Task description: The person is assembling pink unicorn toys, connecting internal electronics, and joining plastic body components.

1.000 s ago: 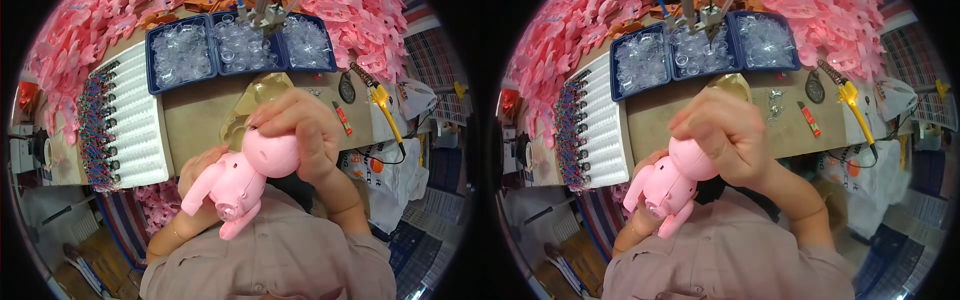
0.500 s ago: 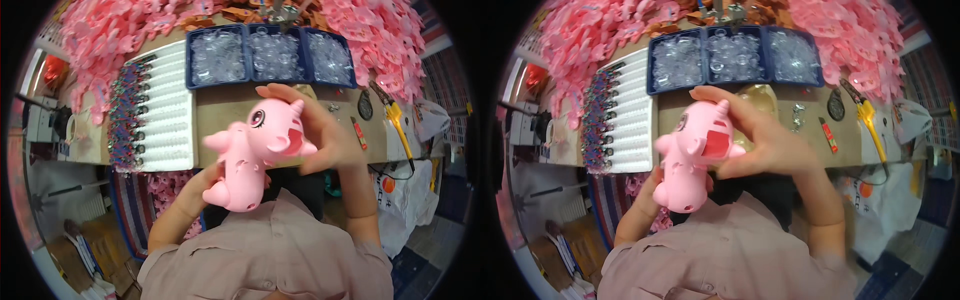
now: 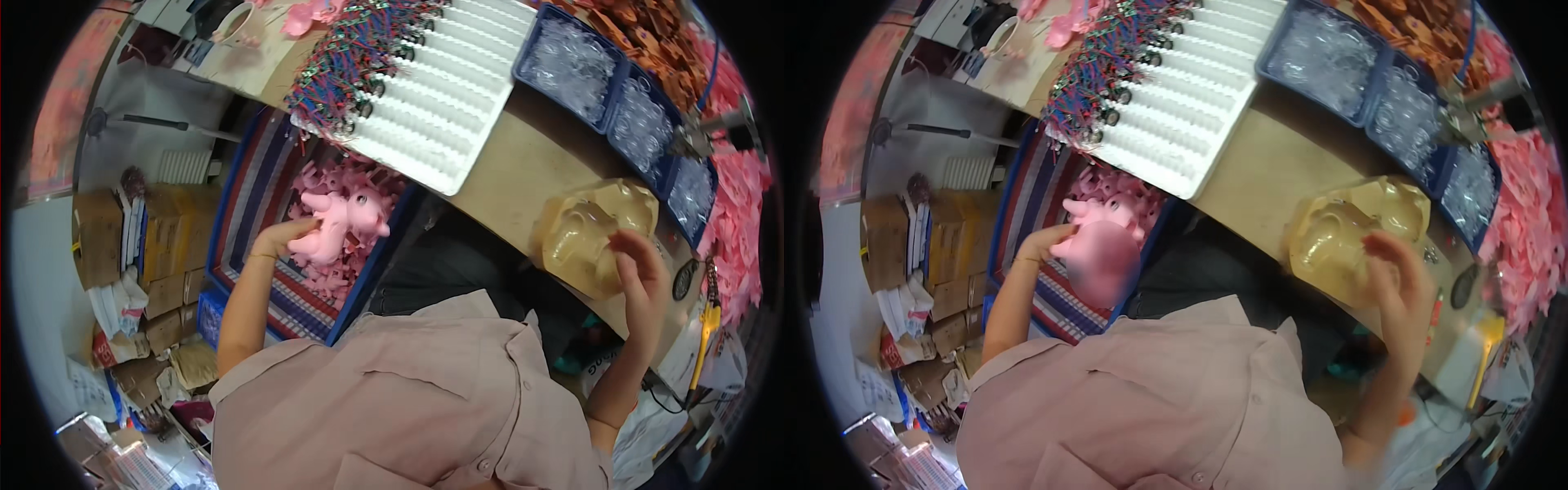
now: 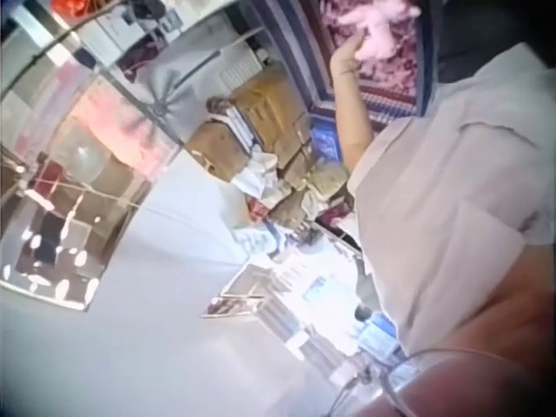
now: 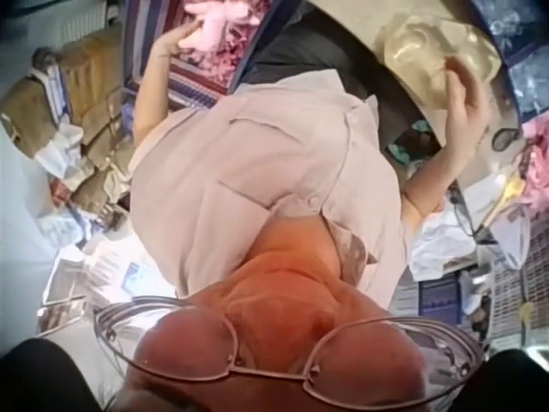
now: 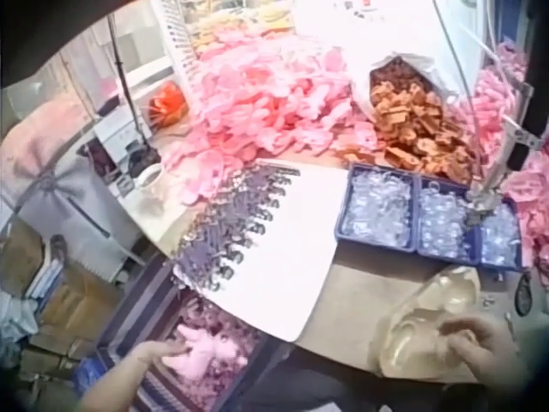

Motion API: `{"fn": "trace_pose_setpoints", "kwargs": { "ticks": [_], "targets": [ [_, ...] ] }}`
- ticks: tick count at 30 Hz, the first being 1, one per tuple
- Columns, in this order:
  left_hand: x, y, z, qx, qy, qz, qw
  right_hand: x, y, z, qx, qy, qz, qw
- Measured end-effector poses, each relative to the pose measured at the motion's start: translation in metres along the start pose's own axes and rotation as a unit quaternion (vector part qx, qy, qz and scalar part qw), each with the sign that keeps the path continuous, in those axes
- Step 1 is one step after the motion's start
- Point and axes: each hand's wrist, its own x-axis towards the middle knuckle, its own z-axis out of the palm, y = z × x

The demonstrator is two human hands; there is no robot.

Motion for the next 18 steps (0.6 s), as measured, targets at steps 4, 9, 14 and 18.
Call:
{"fn": "trace_pose_setpoints", "kwargs": {
  "ticks": [4,9,14,18],
  "targets": [
    [0.063,-0.062,-0.009,0.031,0.195,-0.043,0.979,0.006,0.007,0.016,-0.15,0.011,-0.021,0.988],
    [0.1,-0.048,0.046,0.738,0.165,0.166,0.633,-0.017,0.018,-0.009,-0.226,0.099,-0.084,0.966],
    [-0.037,0.131,0.22,0.604,-0.415,0.004,0.681,0.009,0.017,-0.036,-0.054,0.261,-0.013,0.964],
    [-0.052,0.238,0.295,0.455,-0.548,0.075,0.698,0.129,0.029,-0.116,-0.251,0.317,-0.094,0.91]
  ]
}}
